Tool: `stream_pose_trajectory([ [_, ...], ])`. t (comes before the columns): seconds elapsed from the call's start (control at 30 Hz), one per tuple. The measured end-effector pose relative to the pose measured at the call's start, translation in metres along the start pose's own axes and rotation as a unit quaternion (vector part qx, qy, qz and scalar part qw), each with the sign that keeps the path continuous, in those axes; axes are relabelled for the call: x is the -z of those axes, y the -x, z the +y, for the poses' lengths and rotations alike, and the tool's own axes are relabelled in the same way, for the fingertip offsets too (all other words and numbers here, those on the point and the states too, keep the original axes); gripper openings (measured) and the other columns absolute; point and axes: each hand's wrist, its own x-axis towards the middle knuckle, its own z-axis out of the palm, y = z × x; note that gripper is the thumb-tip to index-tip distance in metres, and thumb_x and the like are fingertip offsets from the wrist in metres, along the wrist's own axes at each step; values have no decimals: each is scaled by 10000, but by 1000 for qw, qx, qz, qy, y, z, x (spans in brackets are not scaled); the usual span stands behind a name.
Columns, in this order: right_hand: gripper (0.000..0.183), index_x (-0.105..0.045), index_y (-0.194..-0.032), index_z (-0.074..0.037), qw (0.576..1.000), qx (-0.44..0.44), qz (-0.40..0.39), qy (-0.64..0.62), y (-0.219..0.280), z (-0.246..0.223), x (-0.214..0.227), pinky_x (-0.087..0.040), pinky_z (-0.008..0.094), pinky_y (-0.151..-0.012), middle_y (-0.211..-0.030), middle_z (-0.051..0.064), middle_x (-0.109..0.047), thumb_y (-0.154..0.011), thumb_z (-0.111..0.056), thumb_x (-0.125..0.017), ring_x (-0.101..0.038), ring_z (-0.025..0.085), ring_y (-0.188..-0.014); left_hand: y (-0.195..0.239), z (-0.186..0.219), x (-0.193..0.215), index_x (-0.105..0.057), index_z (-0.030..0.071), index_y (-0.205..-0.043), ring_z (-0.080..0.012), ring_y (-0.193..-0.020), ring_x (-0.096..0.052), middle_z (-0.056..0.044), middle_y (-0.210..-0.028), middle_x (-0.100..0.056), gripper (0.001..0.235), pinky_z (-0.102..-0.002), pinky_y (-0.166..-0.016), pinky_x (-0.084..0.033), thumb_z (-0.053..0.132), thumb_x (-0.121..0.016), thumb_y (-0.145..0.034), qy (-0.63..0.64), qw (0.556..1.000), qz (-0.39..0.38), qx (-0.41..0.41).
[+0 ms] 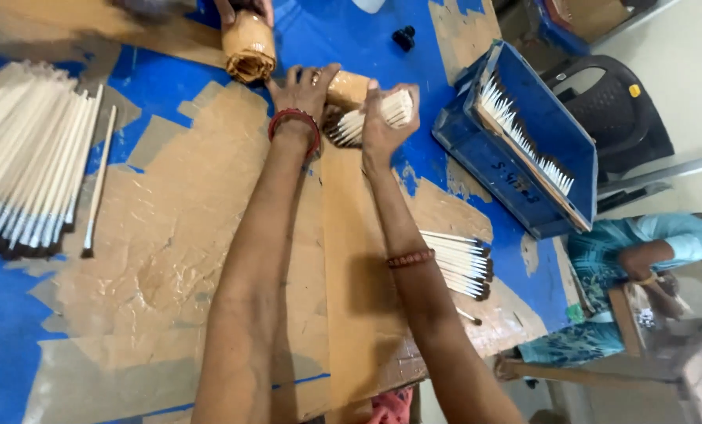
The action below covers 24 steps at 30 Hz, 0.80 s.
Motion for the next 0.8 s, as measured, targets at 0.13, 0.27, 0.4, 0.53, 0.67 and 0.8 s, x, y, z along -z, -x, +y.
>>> stream_pose_trajectory([
  [0.13,218,-545,-875,-51,993,54,-106,-4,-10,12,16,-512,266,-583,-792,9,-588,-911,-26,-758,-605,80,-670,2,3,7,-375,401,-1512,-308,-1400,-380,-4,-1479,-519,809,-749,-1038,-263,419,-799,-824,-3,1000,-17,-3],
  [0.27,259,-539,-962,-50,977,55,-206,27,-18,23,22,-495,306,-709,-853,41,-598,-908,-12,-790,-577,117,-765,7,6,22,-359,394,-1519,-301,-1416,-376,-8,-1483,-512,782,-756,-1065,-249,427,-780,-861,-17,999,-38,2],
  [0.4,364,-491,-1142,-54,980,53,-104,159,80,85,66,-480,368,-872,-934,46,-621,-895,-20,-757,-622,164,-897,10,11,31,-357,407,-1535,-325,-1464,-338,-13,-1529,-486,752,-764,-1071,-238,434,-759,-900,11,999,-47,7],
  [0.53,294,-498,-944,-117,964,-17,-261,-41,114,-91,120,-531,295,-672,-839,6,-580,-975,84,-711,-631,152,-789,4,10,22,-327,409,-1533,-309,-1471,-306,-12,-1547,-445,787,-803,-1070,-178,465,-755,-876,-10,997,-80,12],
  [0.67,183,-567,-891,-50,929,-185,-207,-247,171,-131,182,-536,315,-622,-781,55,-677,-997,-197,-594,-667,155,-696,6,6,17,-303,386,-1557,-342,-1476,-263,-40,-1566,-411,803,-796,-1079,-146,492,-740,-891,-9,998,-68,4],
  [0.8,328,-586,-873,-16,915,-132,-213,-316,224,-194,218,-536,370,-695,-781,78,-671,-1097,-255,-583,-650,186,-703,8,6,19,-290,385,-1564,-302,-1487,-280,-40,-1546,-432,779,-793,-1099,-126,490,-707,-915,-29,997,-73,10],
])
